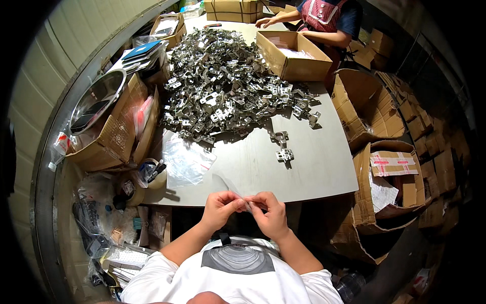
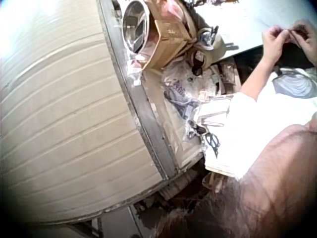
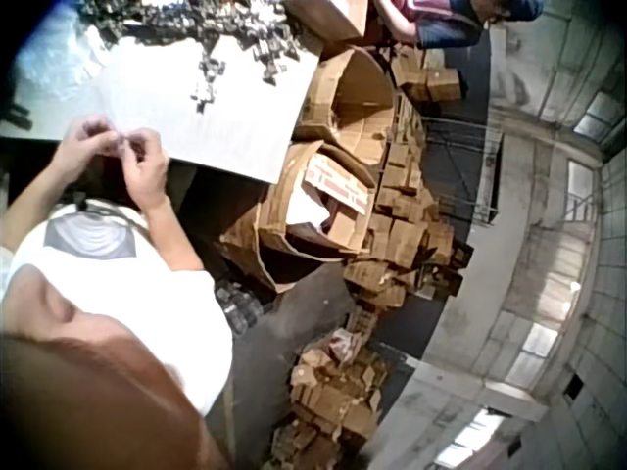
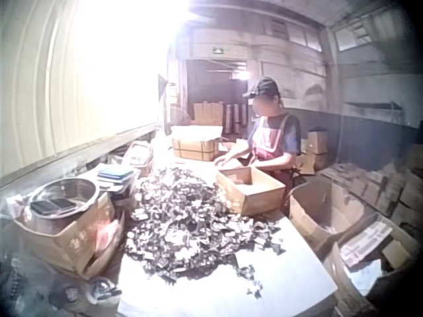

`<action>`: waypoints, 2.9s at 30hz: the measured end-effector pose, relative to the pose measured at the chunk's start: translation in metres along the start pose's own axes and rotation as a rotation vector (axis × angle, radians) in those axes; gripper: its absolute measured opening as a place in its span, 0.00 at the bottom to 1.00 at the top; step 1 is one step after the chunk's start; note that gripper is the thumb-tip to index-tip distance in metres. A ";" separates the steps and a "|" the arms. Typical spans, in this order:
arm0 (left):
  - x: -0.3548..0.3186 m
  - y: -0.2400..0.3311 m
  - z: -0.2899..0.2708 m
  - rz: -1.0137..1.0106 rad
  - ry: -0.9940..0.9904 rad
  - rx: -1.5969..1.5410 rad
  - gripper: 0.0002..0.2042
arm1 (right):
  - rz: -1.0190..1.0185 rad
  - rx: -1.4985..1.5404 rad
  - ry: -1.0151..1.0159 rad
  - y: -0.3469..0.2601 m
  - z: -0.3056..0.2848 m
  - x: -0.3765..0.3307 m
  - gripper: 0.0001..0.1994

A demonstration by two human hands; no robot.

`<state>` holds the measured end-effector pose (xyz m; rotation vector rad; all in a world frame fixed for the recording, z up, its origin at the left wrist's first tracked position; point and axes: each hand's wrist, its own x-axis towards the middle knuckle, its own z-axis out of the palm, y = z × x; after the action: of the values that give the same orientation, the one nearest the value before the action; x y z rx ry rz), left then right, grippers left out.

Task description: The person picks up metal hinges from a table and places them into plastic bags.

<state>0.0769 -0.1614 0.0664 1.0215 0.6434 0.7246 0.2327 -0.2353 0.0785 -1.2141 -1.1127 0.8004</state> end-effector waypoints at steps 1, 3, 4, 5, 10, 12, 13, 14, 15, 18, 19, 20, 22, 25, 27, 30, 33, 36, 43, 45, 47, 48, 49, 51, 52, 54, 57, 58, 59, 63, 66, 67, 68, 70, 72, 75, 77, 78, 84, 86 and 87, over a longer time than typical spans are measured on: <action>-0.001 0.002 0.001 0.020 -0.001 0.071 0.07 | 0.000 0.000 0.000 -0.002 -0.001 0.001 0.11; -0.003 0.003 0.002 0.040 -0.001 0.142 0.07 | -0.085 -0.087 -0.072 -0.009 -0.003 0.005 0.08; -0.003 0.002 0.003 0.072 0.001 0.104 0.07 | -0.084 -0.087 -0.072 -0.012 -0.002 0.006 0.08; -0.004 0.002 0.005 0.104 0.003 0.066 0.07 | -0.148 -0.163 -0.088 -0.016 -0.001 0.006 0.07; -0.006 0.004 0.005 0.146 0.005 0.298 0.08 | -0.097 -0.205 -0.072 -0.009 -0.005 0.003 0.06; -0.005 0.006 0.004 0.164 0.000 0.453 0.09 | -0.075 -0.270 -0.076 -0.011 -0.005 0.004 0.07; -0.005 0.007 0.006 0.235 0.023 0.530 0.08 | -0.074 -0.270 -0.075 -0.011 -0.003 0.006 0.07; -0.005 0.007 0.008 0.306 0.043 0.606 0.08 | -0.223 -0.402 -0.077 -0.012 0.000 0.008 0.08; -0.005 0.008 0.010 0.306 0.040 0.605 0.08 | -0.372 -0.534 -0.079 -0.012 0.004 0.009 0.09; -0.005 0.005 0.016 0.367 0.067 0.755 0.05 | -0.325 -0.573 -0.011 0.000 0.005 0.009 0.09; -0.003 0.006 0.015 0.369 0.067 0.755 0.05 | -0.273 -0.587 -0.003 0.001 0.004 0.010 0.07; 0.000 0.006 0.011 0.354 0.166 0.749 0.05 | -0.274 -0.585 -0.005 -0.004 0.007 0.011 0.07; 0.005 0.014 0.009 0.331 0.325 0.676 0.06 | -0.414 -0.780 -0.083 -0.024 0.018 0.010 0.06; 0.015 0.020 -0.001 0.360 0.344 0.959 0.04 | -0.530 -0.848 -0.279 -0.009 0.010 0.004 0.09; 0.020 0.019 -0.012 0.389 0.327 1.002 0.02 | -0.575 -0.783 -0.349 -0.010 0.003 0.010 0.09; 0.019 0.030 -0.029 0.392 0.132 0.956 0.07 | -0.427 -0.520 -0.605 -0.017 -0.017 0.025 0.13; 0.016 0.044 -0.037 0.492 -0.170 0.891 0.10 | -0.126 -0.393 -0.477 -0.001 -0.034 0.049 0.11; 0.017 0.045 -0.047 0.532 -0.387 0.960 0.14 | -0.116 -0.817 0.109 0.024 -0.050 0.088 0.19; 0.024 0.058 -0.036 0.591 0.207 1.043 0.16 | 0.011 -0.926 0.346 0.065 -0.081 0.091 0.12; 0.027 0.059 -0.035 0.607 0.232 1.034 0.15 | -0.071 -0.798 0.368 0.048 -0.073 0.085 0.11; 0.028 0.056 -0.030 0.554 0.201 1.065 0.14 | 0.043 -0.178 0.248 0.022 -0.070 0.076 0.12; 0.030 0.052 -0.028 0.507 0.157 1.079 0.15 | 0.035 0.010 0.150 0.003 -0.068 0.071 0.12; 0.031 0.051 -0.022 0.506 0.149 1.080 0.15 | 0.036 0.009 0.157 -0.014 -0.066 0.069 0.12; 0.034 0.050 -0.012 0.342 0.103 0.984 0.17 | 0.139 0.050 -0.203 -0.041 -0.063 0.069 0.12; 0.034 0.048 -0.012 0.355 0.107 0.964 0.18 | 0.221 -0.004 -0.231 -0.045 -0.060 0.069 0.12; 0.038 0.046 -0.006 0.404 0.100 0.987 0.19 | 0.182 -0.241 -0.155 -0.038 -0.063 0.073 0.12; 0.040 0.043 0.006 0.500 0.082 1.073 0.21 | 0.053 -0.653 -0.079 -0.053 -0.050 0.075 0.11; 0.040 0.041 0.011 0.551 0.060 1.137 0.23 | -0.039 -0.829 -0.070 -0.062 -0.040 0.074 0.11; 0.040 0.041 0.019 0.554 0.052 1.136 0.23 | -0.037 -0.831 -0.061 -0.070 -0.032 0.073 0.11; 0.048 0.045 0.039 0.604 0.002 1.010 0.26 | -0.365 -1.101 -0.011 -0.075 -0.006 0.078 0.10; 0.056 0.053 0.040 0.493 -0.064 0.765 0.25 | -0.397 -1.206 0.011 -0.072 -0.004 0.085 0.06; 0.058 0.056 0.041 0.494 -0.072 0.765 0.25 | -0.394 -1.209 0.017 -0.066 -0.006 0.086 0.06; 0.058 0.060 0.044 0.464 -0.098 0.787 0.26 | -0.436 -1.274 0.003 -0.062 -0.008 0.088 0.06; 0.062 0.063 0.044 0.433 -0.130 0.807 0.26 | -0.473 -1.343 -0.010 -0.060 -0.016 0.089 0.06; 0.070 0.066 0.035 0.361 -0.152 0.811 0.25 | -0.246 -1.473 -0.097 -0.069 -0.027 0.093 0.09; 0.083 0.073 0.024 0.108 -0.155 0.634 0.24 | -0.102 -1.269 -0.457 -0.079 -0.045 0.111 0.14; 0.087 0.087 0.017 0.159 -0.094 0.615 0.21 | 0.021 -0.680 -0.488 -0.073 -0.068 0.147 0.13; 0.091 0.095 0.021 0.200 -0.081 0.603 0.21 | 0.062 -0.281 -0.401 -0.052 -0.095 0.167 0.11; 0.087 0.091 0.043 0.742 0.012 0.848 0.18 | 0.350 -0.885 0.664 0.114 -0.205 0.241 0.19; 0.080 0.057 0.033 0.827 0.046 0.930 0.18 | 0.386 -0.841 0.576 0.133 -0.202 0.245 0.18; 0.073 0.041 0.029 0.873 0.061 0.962 0.18 | 0.334 -0.793 0.577 0.134 -0.198 0.243 0.16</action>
<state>0.1336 -0.1049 0.1050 2.2458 0.5859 1.2399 0.5040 -0.0421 0.0052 -2.1679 -0.7508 0.1782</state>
